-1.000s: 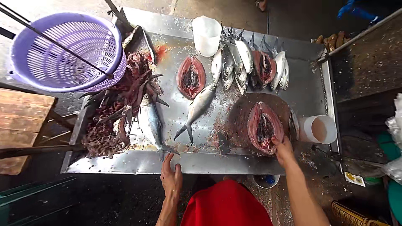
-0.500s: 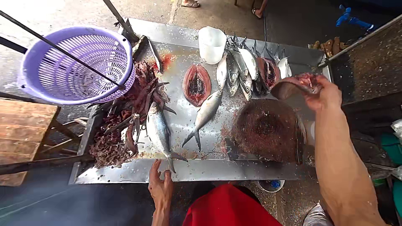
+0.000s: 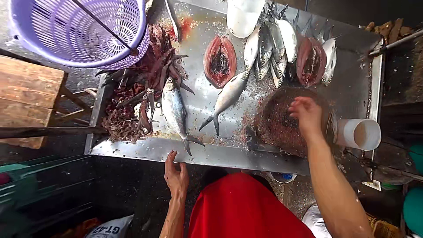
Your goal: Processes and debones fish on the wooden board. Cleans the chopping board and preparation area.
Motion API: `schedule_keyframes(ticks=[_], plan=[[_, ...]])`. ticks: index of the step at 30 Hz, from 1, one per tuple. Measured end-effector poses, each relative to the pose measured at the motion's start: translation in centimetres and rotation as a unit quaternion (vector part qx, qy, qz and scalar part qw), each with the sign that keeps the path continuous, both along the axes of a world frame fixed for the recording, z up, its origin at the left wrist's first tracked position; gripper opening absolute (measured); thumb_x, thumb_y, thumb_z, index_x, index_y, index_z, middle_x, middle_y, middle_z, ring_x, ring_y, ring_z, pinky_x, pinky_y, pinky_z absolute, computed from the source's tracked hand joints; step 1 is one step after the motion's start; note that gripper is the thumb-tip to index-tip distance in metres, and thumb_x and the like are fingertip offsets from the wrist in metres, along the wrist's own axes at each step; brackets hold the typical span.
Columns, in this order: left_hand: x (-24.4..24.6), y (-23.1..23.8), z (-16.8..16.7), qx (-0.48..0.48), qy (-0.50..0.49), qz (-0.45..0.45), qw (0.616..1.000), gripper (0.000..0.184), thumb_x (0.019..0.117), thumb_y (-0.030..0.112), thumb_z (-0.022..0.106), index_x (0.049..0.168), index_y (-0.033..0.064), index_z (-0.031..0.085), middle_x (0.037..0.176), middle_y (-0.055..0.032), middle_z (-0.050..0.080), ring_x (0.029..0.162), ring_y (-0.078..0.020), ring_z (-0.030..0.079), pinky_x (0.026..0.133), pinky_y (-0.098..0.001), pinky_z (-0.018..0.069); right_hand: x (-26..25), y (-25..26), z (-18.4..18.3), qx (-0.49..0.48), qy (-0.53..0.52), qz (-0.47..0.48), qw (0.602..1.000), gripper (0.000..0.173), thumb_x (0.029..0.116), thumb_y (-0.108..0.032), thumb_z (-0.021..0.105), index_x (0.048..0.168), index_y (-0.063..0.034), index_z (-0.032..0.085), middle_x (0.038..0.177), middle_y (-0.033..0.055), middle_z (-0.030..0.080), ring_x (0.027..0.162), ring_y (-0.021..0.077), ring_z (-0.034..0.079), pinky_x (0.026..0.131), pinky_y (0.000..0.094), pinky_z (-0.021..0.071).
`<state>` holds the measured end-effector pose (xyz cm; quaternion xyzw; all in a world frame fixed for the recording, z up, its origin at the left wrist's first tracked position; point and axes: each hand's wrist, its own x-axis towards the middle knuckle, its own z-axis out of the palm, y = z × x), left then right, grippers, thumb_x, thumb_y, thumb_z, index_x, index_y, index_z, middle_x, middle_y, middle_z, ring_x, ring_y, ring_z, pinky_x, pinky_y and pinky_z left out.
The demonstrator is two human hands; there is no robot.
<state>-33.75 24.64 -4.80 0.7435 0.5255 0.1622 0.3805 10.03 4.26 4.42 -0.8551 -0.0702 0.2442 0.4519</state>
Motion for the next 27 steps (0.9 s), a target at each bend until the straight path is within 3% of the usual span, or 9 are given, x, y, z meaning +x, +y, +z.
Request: schedule_keyframes(ticks=[2, 4, 10, 13, 16, 18, 20, 24, 27], plan=[[0.6, 0.3, 0.0, -0.012, -0.008, -0.008, 1.0, 0.05, 0.0931, 0.012, 0.051, 0.14, -0.0065, 0.053, 0.152, -0.0266, 0.047, 0.139, -0.0332, 0.051, 0.106, -0.0461, 0.0491, -7.1, 0.1, -0.9, -0.125, 0.057, 0.179, 0.974, 0.034, 0.1039, -0.02, 0.056, 0.128, 0.0025, 0.063, 0.114, 0.0178, 0.07, 0.097, 0.0255, 0.072, 0.088, 0.0441, 0.0602], [1.4, 0.9, 0.1, -0.016, -0.012, -0.018, 1.0, 0.052, 0.0925, 0.014, 0.051, 0.141, -0.0044, 0.053, 0.153, -0.0254, 0.046, 0.14, -0.0324, 0.05, 0.105, -0.0465, 0.0491, -12.6, 0.4, -3.3, -0.266, 0.078, 0.251, 0.927, 0.044, 0.1016, -0.031, 0.059, 0.133, -0.0002, 0.063, 0.124, 0.0198, 0.068, 0.114, 0.0319, 0.067, 0.101, 0.0511, 0.0531], [3.3, 3.0, 0.9, 0.003, -0.02, -0.045, 0.999, 0.053, 0.0927, 0.019, 0.049, 0.141, -0.0033, 0.053, 0.155, -0.0253, 0.044, 0.14, -0.033, 0.049, 0.105, -0.0479, 0.048, -18.3, 0.8, -12.2, -0.373, -0.011, 0.16, 0.914, 0.075, 0.0937, -0.042, 0.067, 0.149, 0.0047, 0.046, 0.149, 0.0287, 0.049, 0.136, 0.0427, 0.052, 0.105, 0.0585, 0.047], [3.6, 3.4, 1.3, 0.012, -0.031, -0.058, 0.998, 0.054, 0.0925, 0.019, 0.05, 0.141, -0.0038, 0.053, 0.155, -0.026, 0.044, 0.14, -0.0329, 0.049, 0.105, -0.0473, 0.0483, -18.0, 0.6, -11.9, -0.273, 0.023, 0.089, 0.958, 0.077, 0.0898, -0.039, 0.071, 0.148, 0.0061, 0.047, 0.141, 0.0261, 0.057, 0.131, 0.0364, 0.057, 0.111, 0.0506, 0.0459], [3.9, 3.2, 1.3, 0.003, -0.038, -0.056, 0.998, 0.053, 0.0919, 0.016, 0.05, 0.141, -0.0043, 0.052, 0.155, -0.0262, 0.044, 0.138, -0.0336, 0.05, 0.103, -0.048, 0.0491, -17.4, -0.1, -10.1, -0.08, 0.172, -0.026, 0.981, 0.062, 0.0954, -0.031, 0.069, 0.144, 0.0034, 0.05, 0.109, 0.0186, 0.07, 0.09, 0.0241, 0.07, 0.083, 0.0416, 0.0589], [3.8, 2.7, 1.0, -0.014, -0.047, -0.054, 0.997, 0.054, 0.0917, 0.015, 0.05, 0.142, -0.0041, 0.051, 0.154, -0.0259, 0.044, 0.138, -0.034, 0.05, 0.103, -0.0485, 0.0491, -17.8, -0.6, -9.0, 0.07, 0.263, -0.095, 0.958, 0.049, 0.1012, -0.019, 0.062, 0.142, 0.0047, 0.048, 0.104, 0.018, 0.067, 0.077, 0.0213, 0.068, 0.068, 0.037, 0.0597], [4.1, 2.3, 0.8, -0.022, -0.05, -0.062, 0.997, 0.054, 0.0916, 0.016, 0.051, 0.142, -0.0037, 0.052, 0.154, -0.0257, 0.045, 0.138, -0.0346, 0.051, 0.103, -0.049, 0.0493, -18.3, -1.2, -7.4, 0.213, 0.272, -0.115, 0.931, 0.053, 0.099, -0.016, 0.058, 0.145, 0.0059, 0.042, 0.104, 0.0149, 0.067, 0.079, 0.0201, 0.069, 0.068, 0.037, 0.0606], [4.3, 1.4, 0.6, -0.028, -0.044, -0.082, 0.995, 0.056, 0.0903, 0.019, 0.05, 0.141, -0.0038, 0.053, 0.153, -0.0264, 0.046, 0.137, -0.0352, 0.051, 0.103, -0.05, 0.0492, -19.0, -1.9, -5.8, 0.382, 0.176, -0.162, 0.893, 0.089, 0.0819, -0.04, 0.08, 0.147, 0.0044, 0.039, 0.119, 0.0112, 0.067, 0.096, 0.0193, 0.069, 0.079, 0.039, 0.0614], [4.5, 1.1, 0.1, -0.04, -0.04, -0.095, 0.994, 0.054, 0.0911, 0.017, 0.05, 0.141, -0.0032, 0.053, 0.153, -0.0256, 0.046, 0.137, -0.0353, 0.051, 0.102, -0.0499, 0.0497, -19.6, -1.3, -7.2, 0.318, 0.228, -0.302, 0.869, 0.037, 0.1044, -0.018, 0.052, 0.135, 0.0011, 0.048, 0.102, 0.01, 0.065, 0.077, 0.0169, 0.067, 0.065, 0.0335, 0.0594]])
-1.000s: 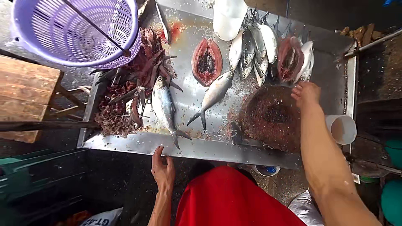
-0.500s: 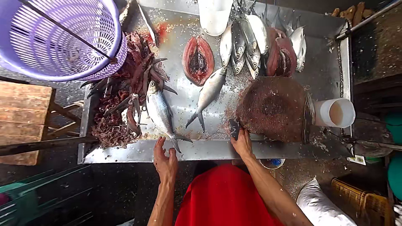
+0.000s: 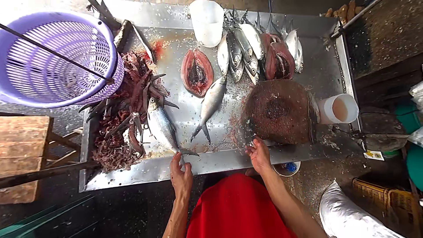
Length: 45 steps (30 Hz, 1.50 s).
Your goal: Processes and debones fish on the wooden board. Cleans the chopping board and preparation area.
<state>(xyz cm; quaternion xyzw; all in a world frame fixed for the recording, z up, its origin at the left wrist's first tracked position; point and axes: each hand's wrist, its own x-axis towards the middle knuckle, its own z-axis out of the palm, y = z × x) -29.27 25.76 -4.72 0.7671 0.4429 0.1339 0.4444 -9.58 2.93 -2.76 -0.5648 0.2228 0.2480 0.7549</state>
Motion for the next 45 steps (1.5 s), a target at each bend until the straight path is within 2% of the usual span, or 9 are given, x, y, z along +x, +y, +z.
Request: schedule_keyframes(ticks=[13, 16, 22, 27, 32, 35, 38, 43, 45], plan=[[9.8, -2.9, 1.8, -0.158, -0.031, -0.167, 0.973, 0.053, 0.093, 0.021, 0.05, 0.143, 0.0011, 0.053, 0.144, -0.02, 0.057, 0.122, -0.0281, 0.063, 0.097, -0.0457, 0.0544, -1.0, -0.2, 0.7, 0.234, -0.064, 0.111, 0.964, 0.072, 0.0815, -0.018, 0.072, 0.145, -0.0031, 0.041, 0.125, 0.0159, 0.066, 0.103, 0.0262, 0.069, 0.081, 0.0408, 0.0594], [11.0, -4.0, 1.2, -0.144, -0.016, -0.211, 0.967, 0.055, 0.092, 0.022, 0.05, 0.143, 0.0037, 0.054, 0.144, -0.0199, 0.058, 0.123, -0.0298, 0.063, 0.096, -0.0491, 0.0538, 1.9, 0.2, 3.0, 0.261, -0.027, 0.163, 0.951, 0.059, 0.0907, -0.019, 0.061, 0.144, -0.0001, 0.044, 0.117, 0.0197, 0.069, 0.096, 0.0282, 0.07, 0.075, 0.039, 0.0595], [9.2, -4.2, -0.2, -0.127, 0.037, -0.217, 0.967, 0.054, 0.0923, 0.022, 0.051, 0.143, 0.0027, 0.054, 0.142, -0.0229, 0.057, 0.12, -0.0341, 0.063, 0.095, -0.053, 0.0528, 8.3, -4.0, 7.7, -0.051, -0.106, 0.153, 0.981, 0.038, 0.1082, -0.017, 0.047, 0.14, 0.0035, 0.051, 0.108, 0.0169, 0.073, 0.087, 0.0239, 0.073, 0.07, 0.0368, 0.0617], [13.4, -8.3, 3.9, -0.241, -0.045, -0.151, 0.958, 0.043, 0.1006, 0.017, 0.046, 0.138, -0.0021, 0.055, 0.139, -0.0182, 0.061, 0.116, -0.0231, 0.066, 0.096, -0.0414, 0.0563, 10.4, -6.8, 7.2, -0.424, -0.212, 0.29, 0.831, 0.055, 0.1027, -0.044, 0.059, 0.135, 0.0004, 0.058, 0.114, 0.0167, 0.071, 0.102, 0.0264, 0.071, 0.095, 0.0474, 0.0571], [22.5, -16.4, 5.5, -0.487, -0.145, -0.04, 0.86, 0.049, 0.1109, 0.031, 0.021, 0.146, 0.0038, 0.043, 0.129, -0.0129, 0.065, 0.11, -0.022, 0.067, 0.09, -0.0417, 0.0571, 9.4, -4.6, 6.0, -0.365, -0.304, 0.242, 0.846, 0.049, 0.1043, -0.044, 0.053, 0.104, 0.0009, 0.073, 0.087, 0.0141, 0.072, 0.084, 0.0248, 0.071, 0.082, 0.0471, 0.0581], [24.5, -18.4, 6.3, -0.563, -0.22, 0.043, 0.796, 0.045, 0.1127, 0.034, 0.018, 0.131, 0.0094, 0.051, 0.11, -0.0067, 0.069, 0.101, -0.0148, 0.068, 0.087, -0.0362, 0.0582, 9.7, -3.9, 6.0, -0.308, -0.279, 0.3, 0.859, 0.053, 0.1067, -0.045, 0.045, 0.113, 0.0009, 0.071, 0.099, 0.017, 0.073, 0.097, 0.0274, 0.071, 0.092, 0.049, 0.0557], [24.9, -18.8, 6.3, -0.556, -0.251, 0.098, 0.787, 0.036, 0.1123, 0.026, 0.024, 0.113, 0.0103, 0.056, 0.094, -0.0052, 0.069, 0.088, -0.0141, 0.069, 0.08, -0.0351, 0.0594, 10.1, -4.3, 5.7, -0.285, -0.261, 0.337, 0.858, 0.052, 0.104, -0.046, 0.052, 0.118, 0.0027, 0.066, 0.104, 0.0191, 0.072, 0.101, 0.0291, 0.07, 0.094, 0.0488, 0.0547], [25.2, -21.1, 6.3, -0.524, -0.285, 0.117, 0.794, 0.034, 0.1121, 0.027, 0.026, 0.125, 0.0079, 0.051, 0.103, -0.0083, 0.07, 0.096, -0.0171, 0.07, 0.085, -0.0386, 0.0606, 10.9, -7.3, 3.9, -0.181, -0.3, 0.253, 0.902, 0.036, 0.101, -0.034, 0.062, 0.099, 0.0019, 0.069, 0.084, 0.0102, 0.068, 0.076, 0.0159, 0.065, 0.073, 0.0358, 0.0561], [26.4, -23.0, 6.9, -0.501, -0.256, 0.095, 0.822, 0.038, 0.1123, 0.028, 0.022, 0.128, 0.007, 0.05, 0.105, -0.0076, 0.069, 0.097, -0.0159, 0.069, 0.086, -0.0371, 0.0595, 12.3, -9.4, 3.8, -0.112, -0.265, 0.302, 0.909, 0.041, 0.0995, -0.034, 0.064, 0.115, 0.0041, 0.066, 0.102, 0.014, 0.07, 0.095, 0.0168, 0.068, 0.088, 0.0368, 0.0563]])
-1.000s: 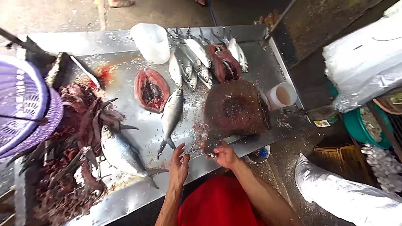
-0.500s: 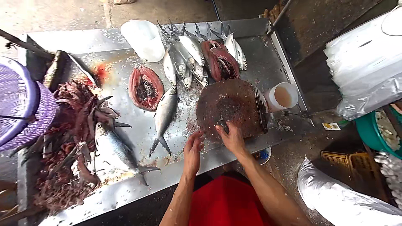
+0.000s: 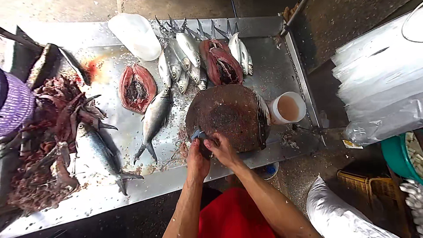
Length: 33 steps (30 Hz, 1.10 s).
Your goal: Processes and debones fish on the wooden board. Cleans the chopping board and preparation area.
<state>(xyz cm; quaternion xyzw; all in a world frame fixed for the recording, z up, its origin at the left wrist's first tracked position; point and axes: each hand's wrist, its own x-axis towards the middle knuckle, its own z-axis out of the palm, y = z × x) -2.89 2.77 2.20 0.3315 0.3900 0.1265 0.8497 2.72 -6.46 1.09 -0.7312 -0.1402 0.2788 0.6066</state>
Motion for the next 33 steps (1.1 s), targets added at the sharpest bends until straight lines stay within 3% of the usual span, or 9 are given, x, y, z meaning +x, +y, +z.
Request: schedule_keyframes(ticks=[2, 6, 9, 12, 19, 21, 25, 29, 33], plan=[[2.0, -2.3, 1.1, 0.046, 0.027, -0.086, 0.995, 0.047, 0.1131, 0.03, 0.018, 0.144, 0.0059, 0.044, 0.123, -0.0096, 0.067, 0.112, -0.0163, 0.065, 0.097, -0.0382, 0.0552, 2.0, -2.5, 0.5, 0.021, 0.029, 0.013, 0.999, 0.05, 0.0981, -0.031, 0.065, 0.131, 0.0067, 0.06, 0.121, 0.0186, 0.069, 0.114, 0.0192, 0.067, 0.105, 0.0387, 0.053], [4.8, -4.2, 1.0, 0.24, -0.035, -0.332, 0.911, 0.076, 0.1045, 0.059, 0.026, 0.164, 0.0125, 0.02, 0.168, -0.0106, 0.027, 0.153, -0.0203, 0.03, 0.124, -0.0457, 0.0295, 8.8, -11.6, 3.0, -0.044, -0.054, -0.084, 0.994, 0.041, 0.0986, -0.028, 0.065, 0.128, 0.0012, 0.063, 0.112, 0.0127, 0.072, 0.103, 0.0172, 0.07, 0.096, 0.0409, 0.0582], [2.9, -2.6, 0.8, 0.341, -0.022, -0.357, 0.869, 0.067, 0.1011, 0.044, 0.049, 0.157, 0.0082, 0.038, 0.157, -0.0131, 0.047, 0.142, -0.0215, 0.049, 0.116, -0.0435, 0.0436, 15.9, -19.2, 4.5, -0.231, -0.145, -0.125, 0.954, 0.047, 0.1009, -0.032, 0.066, 0.134, 0.0009, 0.057, 0.113, 0.0192, 0.07, 0.103, 0.0276, 0.07, 0.094, 0.0509, 0.0577], [-3.3, -0.1, -1.5, 0.403, 0.066, -0.306, 0.86, 0.054, 0.0995, 0.03, 0.05, 0.147, 0.0044, 0.052, 0.145, -0.0141, 0.059, 0.133, -0.0224, 0.057, 0.11, -0.044, 0.0488, 21.6, -23.3, 1.9, -0.428, -0.09, -0.085, 0.895, 0.053, 0.1012, -0.032, 0.066, 0.137, 0.0053, 0.053, 0.127, 0.0324, 0.062, 0.121, 0.0462, 0.06, 0.105, 0.0657, 0.0444], [-20.7, 1.7, -3.2, 0.423, 0.326, -0.152, 0.832, 0.055, 0.0997, 0.026, 0.047, 0.147, -0.0007, 0.047, 0.138, -0.0223, 0.061, 0.12, -0.0308, 0.065, 0.099, -0.0502, 0.0535, 24.4, -20.5, -3.6, -0.576, -0.017, 0.081, 0.813, 0.052, 0.0957, -0.029, 0.069, 0.131, 0.0085, 0.06, 0.134, 0.0321, 0.06, 0.13, 0.0464, 0.055, 0.108, 0.0664, 0.0395], [-23.9, 0.9, -2.4, 0.407, 0.373, -0.104, 0.827, 0.053, 0.1007, 0.023, 0.047, 0.146, -0.003, 0.047, 0.137, -0.0242, 0.061, 0.119, -0.0322, 0.065, 0.1, -0.0504, 0.0523, 23.9, -19.9, -3.5, -0.572, 0.0, 0.11, 0.813, 0.059, 0.1015, -0.036, 0.061, 0.144, 0.0042, 0.052, 0.146, 0.0294, 0.053, 0.14, 0.0438, 0.047, 0.115, 0.064, 0.0332], [-24.4, -0.5, -1.9, 0.402, 0.41, -0.09, 0.814, 0.05, 0.1003, 0.022, 0.047, 0.143, -0.0031, 0.05, 0.133, -0.0247, 0.064, 0.116, -0.0323, 0.066, 0.097, -0.0516, 0.0516, 24.4, -20.4, -6.1, -0.507, 0.018, 0.114, 0.854, 0.052, 0.1018, -0.036, 0.06, 0.14, -0.0011, 0.059, 0.145, 0.0248, 0.056, 0.139, 0.0392, 0.049, 0.116, 0.06, 0.0354], [-17.7, -1.4, -3.5, 0.456, 0.314, -0.182, 0.813, 0.051, 0.0986, 0.023, 0.049, 0.143, -0.0007, 0.053, 0.132, -0.0213, 0.066, 0.116, -0.0314, 0.067, 0.098, -0.0519, 0.0539, 24.9, -21.3, -5.0, -0.283, 0.249, -0.126, 0.918, 0.052, 0.1022, -0.043, 0.058, 0.142, -0.0089, 0.053, 0.13, 0.0176, 0.062, 0.113, 0.0285, 0.064, 0.092, 0.0483, 0.0556], [-7.3, -3.2, -3.6, 0.549, 0.167, -0.305, 0.76, 0.048, 0.0974, 0.024, 0.053, 0.14, 0.0015, 0.058, 0.136, -0.0178, 0.064, 0.13, -0.0316, 0.059, 0.112, -0.0512, 0.0451, 23.5, -23.0, 1.4, -0.298, 0.094, -0.101, 0.945, 0.046, 0.1089, -0.039, 0.049, 0.138, -0.0048, 0.058, 0.121, 0.0219, 0.066, 0.104, 0.0307, 0.067, 0.09, 0.0502, 0.0562]])
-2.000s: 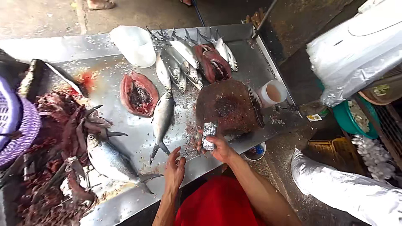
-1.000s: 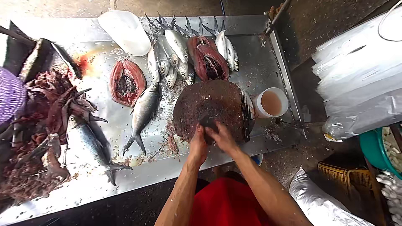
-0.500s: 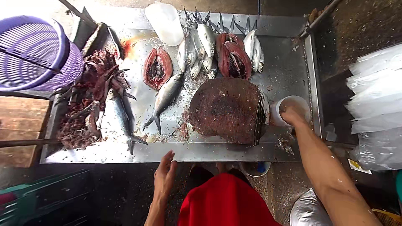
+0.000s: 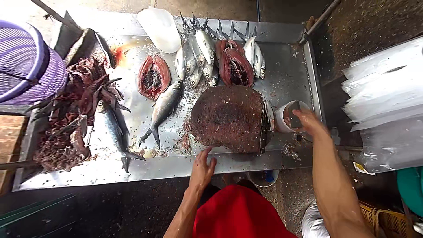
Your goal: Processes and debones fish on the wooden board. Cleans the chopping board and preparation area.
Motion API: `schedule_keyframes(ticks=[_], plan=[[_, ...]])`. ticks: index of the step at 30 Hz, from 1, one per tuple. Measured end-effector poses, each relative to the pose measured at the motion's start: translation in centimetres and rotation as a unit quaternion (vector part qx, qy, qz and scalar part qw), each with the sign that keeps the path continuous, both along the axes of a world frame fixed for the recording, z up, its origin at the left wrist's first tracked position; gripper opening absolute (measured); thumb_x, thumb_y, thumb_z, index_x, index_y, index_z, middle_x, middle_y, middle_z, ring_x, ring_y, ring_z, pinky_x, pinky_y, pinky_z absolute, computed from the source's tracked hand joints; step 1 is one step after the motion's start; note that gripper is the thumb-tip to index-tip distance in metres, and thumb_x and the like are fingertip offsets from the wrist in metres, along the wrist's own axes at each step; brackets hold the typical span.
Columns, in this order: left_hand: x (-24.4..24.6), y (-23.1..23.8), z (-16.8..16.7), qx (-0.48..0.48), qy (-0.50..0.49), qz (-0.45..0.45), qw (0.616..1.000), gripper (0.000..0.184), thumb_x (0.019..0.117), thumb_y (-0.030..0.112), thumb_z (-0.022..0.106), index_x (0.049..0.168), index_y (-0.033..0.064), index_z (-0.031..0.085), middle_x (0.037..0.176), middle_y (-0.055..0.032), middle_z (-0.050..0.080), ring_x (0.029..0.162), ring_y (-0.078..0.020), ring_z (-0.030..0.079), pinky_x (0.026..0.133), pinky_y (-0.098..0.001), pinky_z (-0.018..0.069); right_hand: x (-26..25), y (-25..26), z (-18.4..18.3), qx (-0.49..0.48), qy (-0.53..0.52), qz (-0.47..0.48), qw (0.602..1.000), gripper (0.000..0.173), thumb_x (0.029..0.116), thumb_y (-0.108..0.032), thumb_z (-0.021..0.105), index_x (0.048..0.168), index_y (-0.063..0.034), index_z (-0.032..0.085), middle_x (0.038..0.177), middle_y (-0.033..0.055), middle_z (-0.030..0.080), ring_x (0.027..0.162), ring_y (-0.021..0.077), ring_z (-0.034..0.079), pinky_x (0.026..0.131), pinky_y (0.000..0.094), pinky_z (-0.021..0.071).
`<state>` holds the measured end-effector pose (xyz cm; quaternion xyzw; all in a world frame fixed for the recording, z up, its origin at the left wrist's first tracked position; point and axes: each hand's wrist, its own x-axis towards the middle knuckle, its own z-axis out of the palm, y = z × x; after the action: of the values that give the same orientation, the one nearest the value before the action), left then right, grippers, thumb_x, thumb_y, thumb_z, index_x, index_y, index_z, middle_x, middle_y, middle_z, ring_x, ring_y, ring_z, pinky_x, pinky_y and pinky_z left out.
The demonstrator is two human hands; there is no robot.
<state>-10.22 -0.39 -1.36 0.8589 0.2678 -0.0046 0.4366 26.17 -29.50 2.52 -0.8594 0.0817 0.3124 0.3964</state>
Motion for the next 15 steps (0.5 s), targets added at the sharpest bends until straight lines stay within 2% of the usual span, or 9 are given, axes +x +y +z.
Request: schedule_keyframes(ticks=[2, 4, 6, 8, 9, 11, 15], plan=[[4.4, -0.5, -0.3, 0.087, 0.002, -0.089, 0.992, 0.049, 0.0976, 0.028, 0.054, 0.142, 0.009, 0.059, 0.142, -0.0163, 0.06, 0.136, -0.0355, 0.053, 0.112, -0.0558, 0.0412, -1.8, 0.1, 2.4, -0.004, -0.102, 0.063, 0.993, 0.037, 0.1093, -0.029, 0.05, 0.133, -0.0022, 0.06, 0.115, 0.0221, 0.069, 0.104, 0.0316, 0.069, 0.095, 0.0541, 0.0541], [7.6, -0.9, -1.3, 0.161, 0.012, -0.157, 0.974, 0.052, 0.0994, 0.034, 0.051, 0.149, 0.0174, 0.054, 0.154, -0.0152, 0.05, 0.147, -0.0395, 0.04, 0.115, -0.0611, 0.0343, -2.8, 0.8, 3.3, -0.011, -0.155, 0.076, 0.985, 0.036, 0.109, -0.024, 0.051, 0.139, -0.0047, 0.057, 0.117, 0.0222, 0.069, 0.106, 0.0334, 0.069, 0.096, 0.0563, 0.0539], [9.5, -1.3, -2.1, 0.193, 0.033, -0.229, 0.954, 0.055, 0.1023, 0.039, 0.046, 0.156, 0.0259, 0.044, 0.165, -0.0121, 0.036, 0.154, -0.0405, 0.026, 0.12, -0.0629, 0.026, -2.6, 1.5, 2.8, -0.054, -0.176, 0.044, 0.982, 0.037, 0.1094, -0.024, 0.05, 0.138, -0.0019, 0.056, 0.118, 0.0267, 0.067, 0.109, 0.0403, 0.067, 0.097, 0.0627, 0.0498], [10.3, -1.7, -3.2, 0.208, 0.04, -0.295, 0.932, 0.058, 0.1042, 0.044, 0.04, 0.16, 0.0285, 0.036, 0.169, -0.0093, 0.027, 0.157, -0.0385, 0.018, 0.122, -0.0623, 0.0204, -1.8, 1.2, 0.7, -0.058, -0.161, -0.023, 0.985, 0.041, 0.1097, -0.027, 0.047, 0.14, -0.0001, 0.053, 0.127, 0.0288, 0.063, 0.118, 0.0432, 0.062, 0.1, 0.0649, 0.047], [10.5, -1.8, -3.9, 0.221, 0.036, -0.308, 0.925, 0.059, 0.1047, 0.046, 0.037, 0.161, 0.0268, 0.034, 0.17, -0.0088, 0.024, 0.157, -0.0373, 0.017, 0.123, -0.0622, 0.0189, -1.3, 0.9, -0.3, -0.044, -0.142, -0.057, 0.987, 0.043, 0.1098, -0.028, 0.047, 0.144, -0.0014, 0.051, 0.134, 0.0278, 0.06, 0.124, 0.042, 0.059, 0.104, 0.064, 0.0454], [10.4, -1.5, -5.5, 0.255, 0.032, -0.285, 0.923, 0.063, 0.1055, 0.049, 0.029, 0.162, 0.0221, 0.031, 0.171, -0.0087, 0.023, 0.157, -0.0368, 0.018, 0.123, -0.0631, 0.0163, -0.5, 0.4, -2.0, -0.038, -0.12, -0.079, 0.989, 0.043, 0.1094, -0.028, 0.048, 0.145, -0.003, 0.05, 0.137, 0.0263, 0.058, 0.128, 0.0402, 0.057, 0.106, 0.0629, 0.0445], [10.2, -1.3, -6.8, 0.29, 0.068, -0.251, 0.921, 0.066, 0.1058, 0.052, 0.02, 0.164, 0.023, 0.025, 0.172, -0.0073, 0.019, 0.158, -0.0382, 0.013, 0.123, -0.0651, 0.0119, -0.3, 0.2, -4.8, -0.077, -0.1, -0.019, 0.992, 0.05, 0.1043, -0.019, 0.057, 0.15, -0.0023, 0.045, 0.143, 0.0278, 0.055, 0.134, 0.043, 0.053, 0.11, 0.0653, 0.0405]])
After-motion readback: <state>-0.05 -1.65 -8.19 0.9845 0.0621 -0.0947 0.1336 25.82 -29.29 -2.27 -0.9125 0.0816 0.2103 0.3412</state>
